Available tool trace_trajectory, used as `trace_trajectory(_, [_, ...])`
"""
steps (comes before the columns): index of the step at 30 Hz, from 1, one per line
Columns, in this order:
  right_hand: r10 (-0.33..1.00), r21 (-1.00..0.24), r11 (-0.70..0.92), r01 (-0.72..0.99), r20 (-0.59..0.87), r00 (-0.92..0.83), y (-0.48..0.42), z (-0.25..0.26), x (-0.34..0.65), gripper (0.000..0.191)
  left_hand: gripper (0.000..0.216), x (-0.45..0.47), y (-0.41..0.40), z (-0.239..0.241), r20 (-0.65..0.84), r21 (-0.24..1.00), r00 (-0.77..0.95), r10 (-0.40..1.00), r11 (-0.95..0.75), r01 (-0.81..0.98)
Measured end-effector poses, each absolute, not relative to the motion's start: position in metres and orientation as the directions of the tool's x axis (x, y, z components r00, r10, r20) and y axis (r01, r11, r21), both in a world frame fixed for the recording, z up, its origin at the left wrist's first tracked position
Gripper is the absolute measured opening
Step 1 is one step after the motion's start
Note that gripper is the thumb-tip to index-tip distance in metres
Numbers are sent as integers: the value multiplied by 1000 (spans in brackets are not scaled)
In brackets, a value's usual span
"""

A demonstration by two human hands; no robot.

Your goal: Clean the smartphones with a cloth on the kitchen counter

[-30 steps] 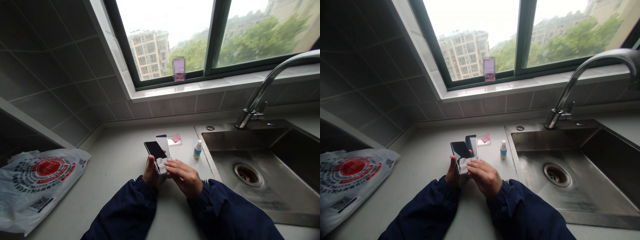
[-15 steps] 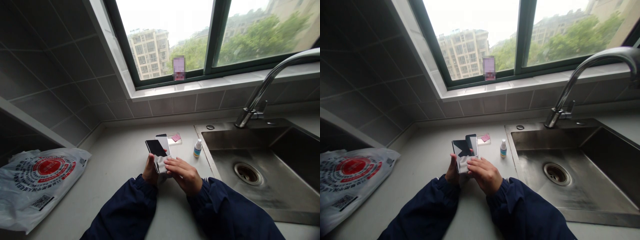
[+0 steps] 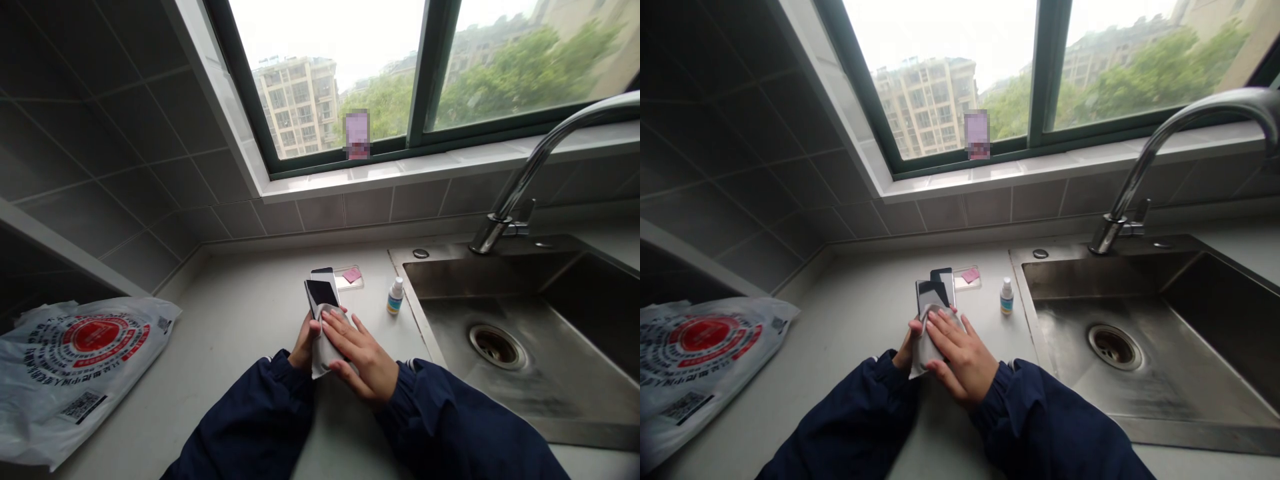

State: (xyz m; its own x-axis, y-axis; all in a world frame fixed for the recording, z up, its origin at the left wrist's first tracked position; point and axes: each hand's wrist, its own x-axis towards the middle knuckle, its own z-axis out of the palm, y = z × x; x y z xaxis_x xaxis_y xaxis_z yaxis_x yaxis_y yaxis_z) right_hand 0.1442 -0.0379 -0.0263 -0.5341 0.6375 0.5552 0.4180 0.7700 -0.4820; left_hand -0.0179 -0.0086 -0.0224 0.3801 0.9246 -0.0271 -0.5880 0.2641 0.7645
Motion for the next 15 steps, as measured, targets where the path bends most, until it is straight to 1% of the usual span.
trace_trajectory(2, [667,-492,745,451,524,-530,-37,-29,144,63,73,-16,-10,-18,54,852,366,929,148,-503])
trace_trajectory(7, [720,-500,694,518,508,-473,-36,-35,143,70,74,-13,-11,-18,154,899,432,889,56,-435])
trace_trajectory(12, [763,-518,641,566,513,-394,-34,-38,142,72,87,-12,-8,-21,179,953,530,829,-12,-303])
trace_trajectory(15, [785,-557,609,565,526,-327,-33,-38,143,71,90,-11,-8,-19,161,969,568,807,-20,-246])
